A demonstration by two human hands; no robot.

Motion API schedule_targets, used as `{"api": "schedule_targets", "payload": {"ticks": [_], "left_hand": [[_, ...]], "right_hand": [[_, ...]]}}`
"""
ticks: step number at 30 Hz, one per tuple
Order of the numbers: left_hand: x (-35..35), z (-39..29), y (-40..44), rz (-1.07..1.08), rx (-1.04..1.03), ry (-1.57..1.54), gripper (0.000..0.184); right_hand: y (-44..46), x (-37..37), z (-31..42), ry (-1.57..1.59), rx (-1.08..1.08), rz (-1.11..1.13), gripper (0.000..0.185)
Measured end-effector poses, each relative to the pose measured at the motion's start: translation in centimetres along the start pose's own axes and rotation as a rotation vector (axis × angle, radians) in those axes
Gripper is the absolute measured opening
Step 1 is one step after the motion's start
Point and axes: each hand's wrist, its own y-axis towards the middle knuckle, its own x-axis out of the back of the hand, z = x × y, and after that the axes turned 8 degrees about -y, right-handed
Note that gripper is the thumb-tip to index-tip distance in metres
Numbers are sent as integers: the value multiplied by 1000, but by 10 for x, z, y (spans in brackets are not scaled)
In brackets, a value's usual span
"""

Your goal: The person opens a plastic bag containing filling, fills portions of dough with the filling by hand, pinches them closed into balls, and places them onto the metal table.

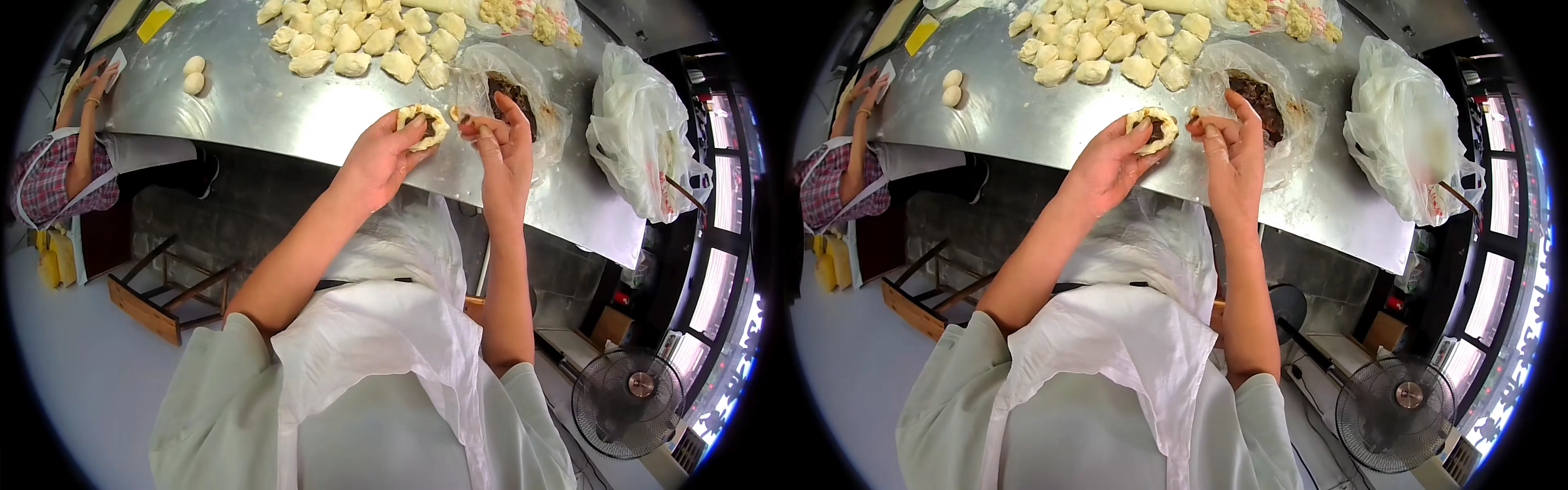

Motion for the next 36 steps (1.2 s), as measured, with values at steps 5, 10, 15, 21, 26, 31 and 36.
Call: {"api": "schedule_targets", "payload": {"ticks": [5, 10, 15, 21, 26, 31, 36], "left_hand": [[-5, 11, -1, 81, -46, 123, 38], [-13, 20, -5, 135, -31, 163, 39], [-12, 27, -6, 144, -125, 237, 37], [-10, 25, -9, 108, -60, 223, 42], [3, 28, -4, 96, -13, 31, 40], [12, 20, 2, 140, 81, -126, 36], [7, 15, 4, 149, 161, -147, 31]], "right_hand": [[-8, 2, 6, 39, -45, 65, 42], [-9, -2, -6, -78, -23, 38, 37], [-5, -11, 5, -463, 97, -27, 37], [-3, -22, 7, -730, 101, -99, 49], [2, -12, 2, -674, 104, -234, 55], [2, 12, -7, -270, 36, -30, 64], [-10, 8, -7, -395, 91, 160, 79]]}}
